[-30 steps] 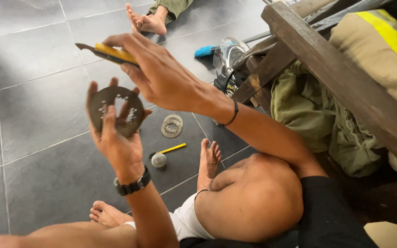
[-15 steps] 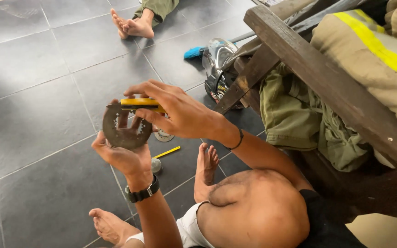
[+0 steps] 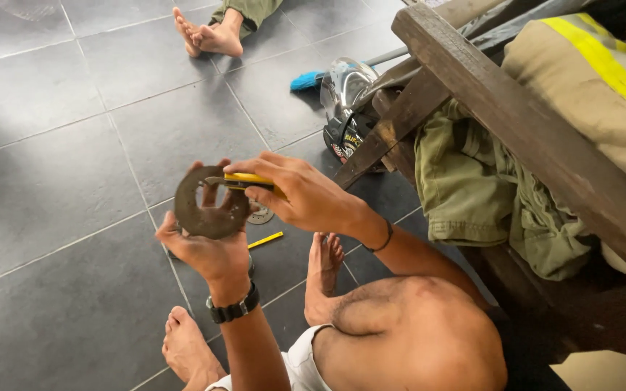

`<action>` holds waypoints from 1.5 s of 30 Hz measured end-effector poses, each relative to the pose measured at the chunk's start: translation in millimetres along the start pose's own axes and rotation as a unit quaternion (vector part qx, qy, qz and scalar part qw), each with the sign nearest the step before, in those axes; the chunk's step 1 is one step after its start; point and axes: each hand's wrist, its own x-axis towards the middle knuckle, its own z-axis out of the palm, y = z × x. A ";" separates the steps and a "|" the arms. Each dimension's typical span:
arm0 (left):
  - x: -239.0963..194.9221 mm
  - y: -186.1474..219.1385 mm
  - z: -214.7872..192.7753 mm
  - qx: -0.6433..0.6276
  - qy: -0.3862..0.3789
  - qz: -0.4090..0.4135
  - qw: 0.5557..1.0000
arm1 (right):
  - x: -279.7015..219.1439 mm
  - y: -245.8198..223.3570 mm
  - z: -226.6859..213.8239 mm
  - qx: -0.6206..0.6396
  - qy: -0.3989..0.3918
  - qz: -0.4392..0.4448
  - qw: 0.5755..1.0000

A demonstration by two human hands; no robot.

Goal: The person sits on the floor and scrapes the surface of a circular metal disc using a yellow utility knife. They hold the disc in their left hand and use the knife in their right hand to remove material from the disc's surface.

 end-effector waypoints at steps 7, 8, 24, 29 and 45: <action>26.0 -18.5 -37.4 -0.074 -0.048 0.008 0.996 | 1.8 -0.1 19.7 -0.014 0.051 -0.039 0.998; 26.2 -17.3 -36.5 -0.081 -0.045 0.008 0.996 | 2.2 0.0 20.6 -0.016 0.051 -0.037 0.998; 15.8 -24.2 -26.0 -0.120 -0.037 0.028 0.992 | 0.7 0.0 18.2 -0.102 0.097 -0.007 0.990; 16.4 -28.4 -28.1 -0.110 -0.055 0.017 0.992 | -0.6 4.8 24.7 -0.120 0.133 -0.005 0.984; 25.6 -50.4 -32.9 -0.036 -0.081 0.012 0.996 | -5.2 6.8 16.0 -0.107 0.167 -0.018 0.980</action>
